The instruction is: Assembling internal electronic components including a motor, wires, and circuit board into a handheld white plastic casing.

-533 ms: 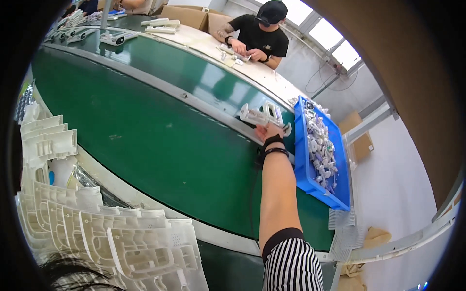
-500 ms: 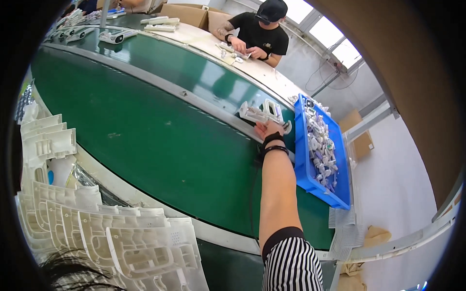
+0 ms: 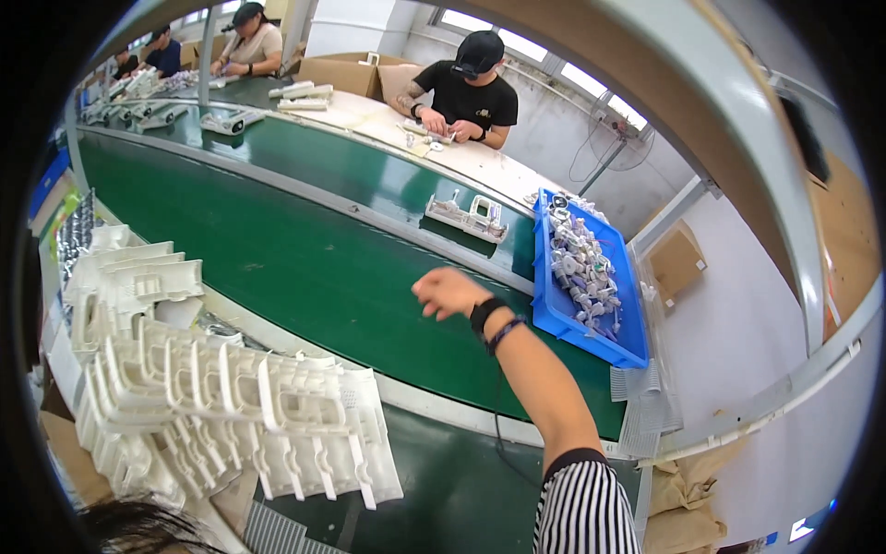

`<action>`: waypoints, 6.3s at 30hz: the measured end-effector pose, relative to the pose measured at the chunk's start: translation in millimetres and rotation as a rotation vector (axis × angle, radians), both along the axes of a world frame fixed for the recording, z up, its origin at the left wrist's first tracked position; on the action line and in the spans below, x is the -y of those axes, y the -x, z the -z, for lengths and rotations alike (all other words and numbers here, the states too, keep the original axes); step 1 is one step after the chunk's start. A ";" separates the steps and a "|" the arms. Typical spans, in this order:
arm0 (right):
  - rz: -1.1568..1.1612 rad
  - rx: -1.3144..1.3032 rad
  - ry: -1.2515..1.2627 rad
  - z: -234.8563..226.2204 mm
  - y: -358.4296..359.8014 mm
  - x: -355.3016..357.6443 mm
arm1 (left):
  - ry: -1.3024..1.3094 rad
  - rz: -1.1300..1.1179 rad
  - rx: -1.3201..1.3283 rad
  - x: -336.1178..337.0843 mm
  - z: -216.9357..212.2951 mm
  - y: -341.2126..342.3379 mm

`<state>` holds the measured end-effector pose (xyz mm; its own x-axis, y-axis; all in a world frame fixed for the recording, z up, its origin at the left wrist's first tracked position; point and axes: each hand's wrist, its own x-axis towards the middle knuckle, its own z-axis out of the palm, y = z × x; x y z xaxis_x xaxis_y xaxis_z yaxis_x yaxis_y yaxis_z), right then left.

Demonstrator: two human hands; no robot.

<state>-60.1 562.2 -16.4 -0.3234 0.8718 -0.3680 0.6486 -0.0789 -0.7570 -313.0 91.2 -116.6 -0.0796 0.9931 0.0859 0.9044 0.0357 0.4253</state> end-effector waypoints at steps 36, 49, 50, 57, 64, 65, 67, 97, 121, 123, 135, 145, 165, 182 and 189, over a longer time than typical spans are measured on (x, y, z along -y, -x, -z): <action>-0.085 0.599 -0.343 -111.4 -197.9 610.2 | -0.191 0.895 -0.054 108.7 -55.7 -84.4; 1.318 1.060 0.701 -99.8 -202.0 1028.4 | -0.112 1.198 0.138 106.0 -57.5 -136.9; 1.177 1.259 0.669 -62.5 -204.7 1052.9 | -0.113 1.206 0.140 106.7 -57.1 -138.9; 1.361 0.577 -0.032 79.4 -271.6 982.1 | -0.105 1.194 0.104 122.6 -59.5 -148.6; 1.365 0.939 -0.065 128.1 -356.7 877.8 | -0.106 1.106 0.132 132.9 -62.6 -156.1; 1.395 0.956 -0.123 138.4 -365.7 875.9 | -0.113 1.096 0.167 135.2 -63.2 -161.8; 1.392 0.888 -0.163 142.7 -367.8 868.5 | -0.101 1.059 0.153 139.2 -66.3 -169.2; 1.184 -0.852 -1.039 -186.4 -411.5 848.2 | -0.030 1.106 0.294 129.1 -78.4 -169.5; 0.547 -1.243 -0.163 -58.6 -178.3 542.9 | -0.064 1.077 0.463 4.4 -194.1 -221.8; 0.545 -1.157 -0.189 -58.2 -173.8 542.6 | 0.038 1.058 0.556 -6.8 -186.7 -218.0; 0.359 -0.391 -0.887 -50.8 -167.2 519.4 | 0.356 0.982 0.902 -45.3 -209.5 -204.1; 0.312 -0.498 -0.749 -73.4 -146.7 493.7 | 0.407 0.807 1.027 -44.7 -239.7 -188.6; 0.353 0.099 -0.930 -84.5 -119.9 509.0 | 0.330 0.861 1.022 -21.7 -235.5 -154.6; -0.063 -0.831 -0.097 -61.5 -86.6 515.4 | 0.013 0.826 0.847 7.2 -233.9 -146.1; -0.102 -1.012 -0.030 -74.6 -91.9 540.4 | 0.086 0.846 1.279 5.7 -218.2 -142.7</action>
